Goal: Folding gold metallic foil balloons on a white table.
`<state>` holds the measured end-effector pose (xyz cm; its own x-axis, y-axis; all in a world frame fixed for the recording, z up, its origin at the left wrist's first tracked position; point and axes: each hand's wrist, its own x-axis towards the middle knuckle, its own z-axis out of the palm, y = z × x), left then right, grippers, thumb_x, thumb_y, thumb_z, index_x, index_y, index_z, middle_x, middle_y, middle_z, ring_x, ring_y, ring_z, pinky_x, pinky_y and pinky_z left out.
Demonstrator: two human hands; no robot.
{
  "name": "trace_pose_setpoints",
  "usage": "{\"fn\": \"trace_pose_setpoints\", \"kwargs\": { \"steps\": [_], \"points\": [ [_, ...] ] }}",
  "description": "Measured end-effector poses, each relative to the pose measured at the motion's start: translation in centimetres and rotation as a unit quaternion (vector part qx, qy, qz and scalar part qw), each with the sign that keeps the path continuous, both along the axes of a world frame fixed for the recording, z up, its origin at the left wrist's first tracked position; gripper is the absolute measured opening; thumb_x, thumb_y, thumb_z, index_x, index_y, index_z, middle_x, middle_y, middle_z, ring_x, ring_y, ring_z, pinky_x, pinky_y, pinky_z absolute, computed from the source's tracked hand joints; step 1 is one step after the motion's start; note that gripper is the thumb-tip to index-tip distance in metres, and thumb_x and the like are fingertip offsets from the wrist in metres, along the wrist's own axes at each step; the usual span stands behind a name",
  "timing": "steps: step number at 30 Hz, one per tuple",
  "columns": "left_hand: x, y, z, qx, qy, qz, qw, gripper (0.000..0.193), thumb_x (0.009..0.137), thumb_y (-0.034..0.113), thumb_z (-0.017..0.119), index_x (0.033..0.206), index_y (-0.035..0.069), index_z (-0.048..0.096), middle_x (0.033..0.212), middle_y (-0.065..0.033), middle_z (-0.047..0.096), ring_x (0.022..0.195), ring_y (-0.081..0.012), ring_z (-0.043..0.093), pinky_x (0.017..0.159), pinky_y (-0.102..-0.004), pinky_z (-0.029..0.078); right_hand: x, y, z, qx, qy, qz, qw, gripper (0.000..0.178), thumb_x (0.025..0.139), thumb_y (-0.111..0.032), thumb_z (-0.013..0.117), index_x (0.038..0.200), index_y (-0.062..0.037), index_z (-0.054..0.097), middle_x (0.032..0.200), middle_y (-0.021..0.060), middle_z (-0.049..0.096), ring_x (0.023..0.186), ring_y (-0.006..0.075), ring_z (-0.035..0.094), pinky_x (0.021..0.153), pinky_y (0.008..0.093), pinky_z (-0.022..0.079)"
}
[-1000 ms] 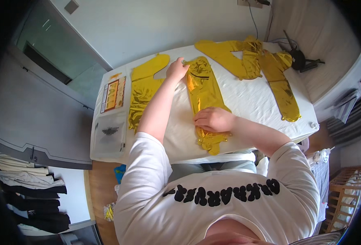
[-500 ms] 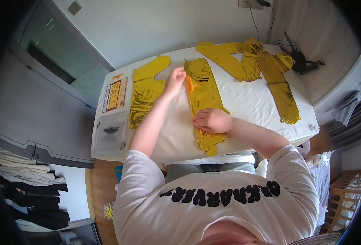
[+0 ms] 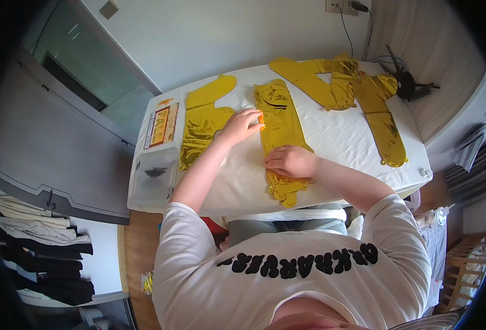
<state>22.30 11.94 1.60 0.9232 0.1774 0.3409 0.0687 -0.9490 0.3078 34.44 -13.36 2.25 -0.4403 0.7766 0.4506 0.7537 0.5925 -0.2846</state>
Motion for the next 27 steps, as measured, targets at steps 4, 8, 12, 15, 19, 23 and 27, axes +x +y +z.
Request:
{"fn": "trace_pose_setpoints", "kwargs": {
  "steps": [4,8,12,15,19,23,27],
  "points": [
    [0.5,0.5,0.8,0.007,0.029,-0.006,1.000,0.058,0.092,0.038,0.075,0.138,0.006,0.062,0.145,-0.0144,0.058,0.135,-0.0316,0.054,0.115,-0.0426,0.042,0.1,-0.1,-0.1,0.002,-0.006,-0.002,1.000,0.021,0.087,-0.014,0.071,0.106,-0.0048,0.071,0.117,0.0100,0.072,0.112,0.0310,0.067,0.096,0.0428,0.054],
    [0.7,1.8,1.0,0.017,0.043,-0.003,0.999,0.068,0.088,0.045,0.078,0.140,0.007,0.059,0.145,-0.0148,0.058,0.138,-0.0316,0.051,0.117,-0.0434,0.040,-0.1,0.0,-0.2,0.004,-0.003,0.000,1.000,0.022,0.086,-0.014,0.071,0.106,-0.0051,0.071,0.117,0.0102,0.072,0.113,0.0310,0.067,0.097,0.0426,0.054],
    [1.5,2.0,1.1,-0.071,0.076,0.038,0.994,0.084,0.081,0.055,0.082,0.144,0.007,0.051,0.145,-0.0183,0.058,0.138,-0.0325,0.053,0.116,-0.0435,0.042,0.1,0.0,-0.4,0.013,0.005,-0.005,1.000,0.022,0.087,-0.015,0.071,0.106,-0.0053,0.071,0.116,0.0102,0.073,0.112,0.0311,0.067,0.097,0.0424,0.055],
    [1.4,2.5,1.3,-0.080,0.095,0.036,0.992,0.089,0.079,0.058,0.082,0.144,0.008,0.048,0.147,-0.0200,0.056,0.142,-0.0333,0.048,0.118,-0.0447,0.040,-0.1,0.0,-0.2,0.012,0.000,-0.008,1.000,0.021,0.088,-0.016,0.072,0.106,-0.0053,0.071,0.116,0.0101,0.073,0.111,0.0313,0.068,0.097,0.0423,0.055],
    [1.5,2.3,1.6,-0.070,0.113,0.045,0.990,0.089,0.078,0.061,0.081,0.144,0.009,0.049,0.150,-0.0210,0.052,0.145,-0.0348,0.044,0.122,-0.0482,0.033,-0.1,0.0,0.0,0.016,0.000,-0.005,1.000,0.021,0.088,-0.016,0.072,0.106,-0.0056,0.072,0.117,0.0095,0.073,0.111,0.0308,0.068,0.097,0.0420,0.055],
    [1.1,0.4,1.1,0.070,0.080,0.077,0.991,0.078,0.087,0.059,0.073,0.144,0.009,0.052,0.156,-0.0156,0.049,0.147,-0.0338,0.042,0.127,-0.0523,0.021,0.0,-0.1,-0.1,-0.003,-0.018,-0.014,1.000,0.025,0.089,-0.014,0.073,0.112,-0.0057,0.074,0.122,0.0107,0.073,0.114,0.0311,0.069,0.099,0.0420,0.055],
    [0.2,-1.4,1.2,0.076,0.104,0.071,0.989,0.064,0.097,0.050,0.064,0.145,0.008,0.056,0.155,-0.0109,0.051,0.148,-0.0300,0.042,0.127,-0.0540,0.020,-0.1,-0.3,0.3,-0.009,-0.037,-0.014,0.999,0.025,0.090,-0.015,0.071,0.112,-0.0059,0.074,0.123,0.0101,0.073,0.114,0.0308,0.069,0.099,0.0415,0.055]
  ]
}}
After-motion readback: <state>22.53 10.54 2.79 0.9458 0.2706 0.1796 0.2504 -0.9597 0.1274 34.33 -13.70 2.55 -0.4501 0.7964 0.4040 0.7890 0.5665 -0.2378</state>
